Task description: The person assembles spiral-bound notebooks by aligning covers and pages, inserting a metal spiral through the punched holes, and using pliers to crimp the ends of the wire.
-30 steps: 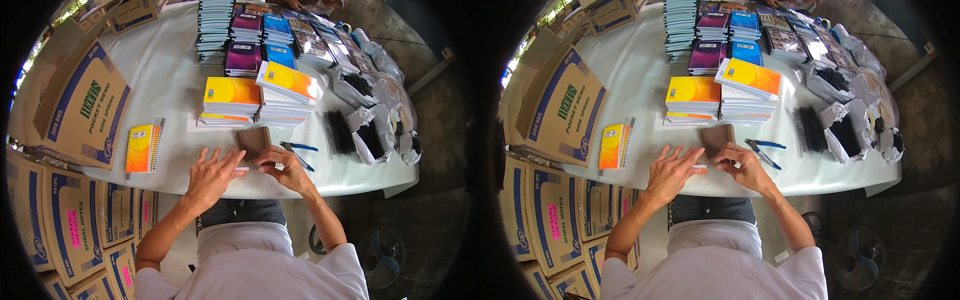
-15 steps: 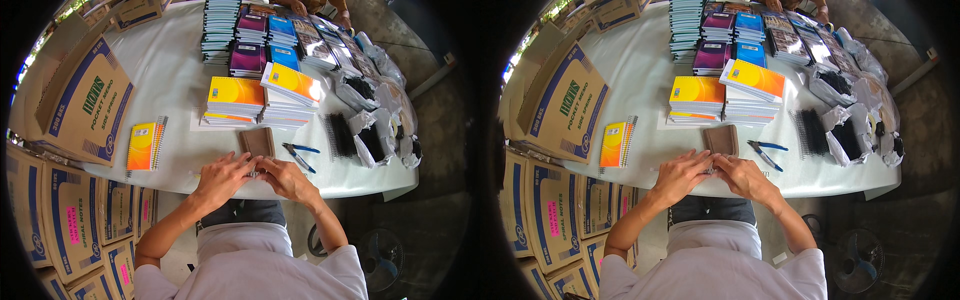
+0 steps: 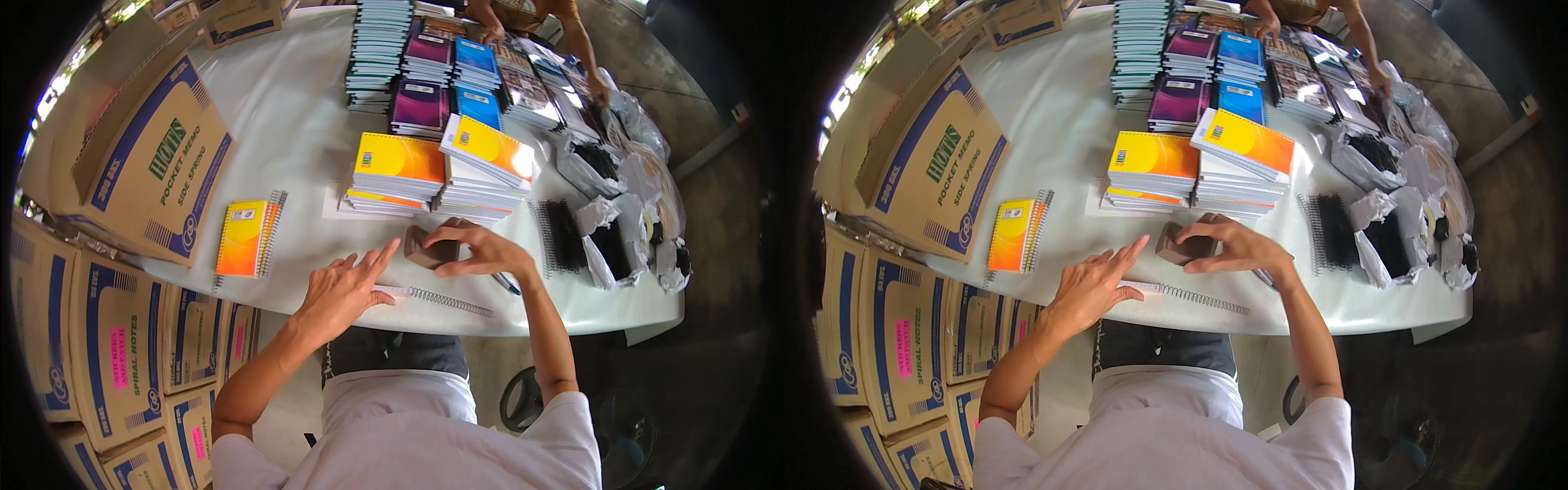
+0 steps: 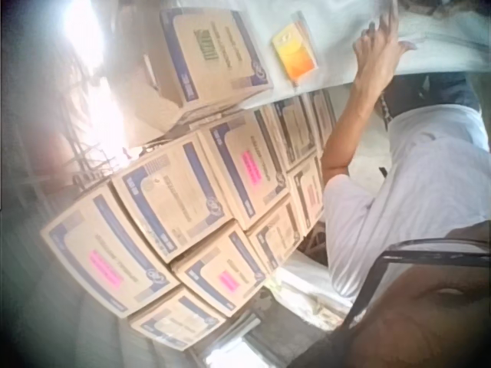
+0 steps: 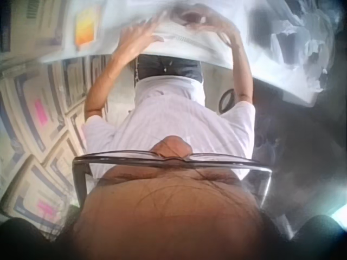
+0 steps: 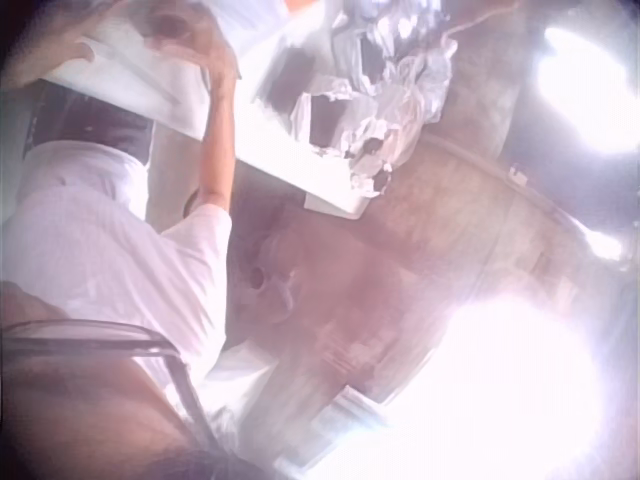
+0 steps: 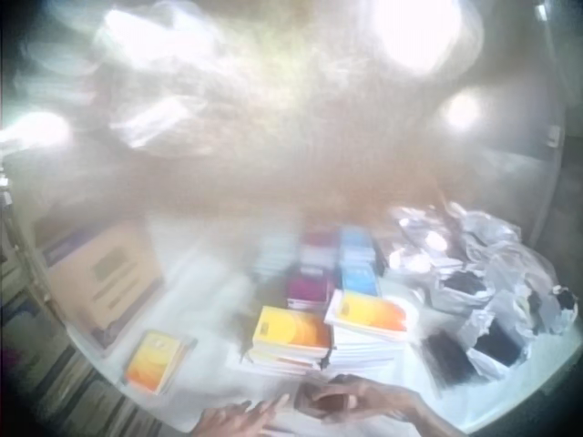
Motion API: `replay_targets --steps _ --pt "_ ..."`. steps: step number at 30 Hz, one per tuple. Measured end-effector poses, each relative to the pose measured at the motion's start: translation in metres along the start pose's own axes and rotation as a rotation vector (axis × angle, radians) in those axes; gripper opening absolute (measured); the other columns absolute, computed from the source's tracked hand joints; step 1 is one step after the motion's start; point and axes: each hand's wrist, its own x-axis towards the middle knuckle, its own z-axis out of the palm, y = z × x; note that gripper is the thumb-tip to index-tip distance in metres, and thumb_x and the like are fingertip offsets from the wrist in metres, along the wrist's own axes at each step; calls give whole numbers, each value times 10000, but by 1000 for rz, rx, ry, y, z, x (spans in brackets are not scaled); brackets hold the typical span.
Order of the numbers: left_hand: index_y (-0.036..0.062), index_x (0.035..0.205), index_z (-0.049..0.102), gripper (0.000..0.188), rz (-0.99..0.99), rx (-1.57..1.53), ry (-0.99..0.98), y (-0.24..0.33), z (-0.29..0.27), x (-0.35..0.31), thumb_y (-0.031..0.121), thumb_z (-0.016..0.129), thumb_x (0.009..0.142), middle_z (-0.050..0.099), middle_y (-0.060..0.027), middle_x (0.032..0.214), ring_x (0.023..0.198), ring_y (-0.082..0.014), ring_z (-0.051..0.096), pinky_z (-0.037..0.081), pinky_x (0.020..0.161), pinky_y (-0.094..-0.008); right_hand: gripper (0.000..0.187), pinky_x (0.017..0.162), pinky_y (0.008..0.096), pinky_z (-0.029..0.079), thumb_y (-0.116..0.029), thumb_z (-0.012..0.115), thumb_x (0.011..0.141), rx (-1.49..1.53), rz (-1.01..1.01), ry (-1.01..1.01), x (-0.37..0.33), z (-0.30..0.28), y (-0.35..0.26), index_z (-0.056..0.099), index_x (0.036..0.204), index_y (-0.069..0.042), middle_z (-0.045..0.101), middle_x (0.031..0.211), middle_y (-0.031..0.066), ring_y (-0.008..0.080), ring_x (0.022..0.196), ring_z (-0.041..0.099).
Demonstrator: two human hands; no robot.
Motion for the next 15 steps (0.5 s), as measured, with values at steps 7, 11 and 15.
replay_targets --steps 7,11,15 --pt "220 1571 165 993 -43 -121 -81 -12 -3 5 510 711 793 678 -160 1144 847 -396 682 538 685 -470 490 942 341 446 -399 723 857 342 -51 -207 9 3 -10 674 1206 -59 655 1176 104 247 1101 593" --pt "223 1576 142 1003 -41 -117 -109 -16 -3 7 540 695 803 709 -157 1002 766 -401 679 524 658 -482 508 984 363 436 -397 722 847 420 -44 -188 16 5 -11 671 1229 -67 655 1195 98 252 1106 591" --pt "202 1578 126 1025 -79 -105 -166 -20 -7 18 584 677 803 708 -162 879 740 -406 672 519 655 -494 522 1029 382 421 -375 719 867 586 -130 -193 20 3 -5 648 1262 -41 643 1216 121 255 1151 578"
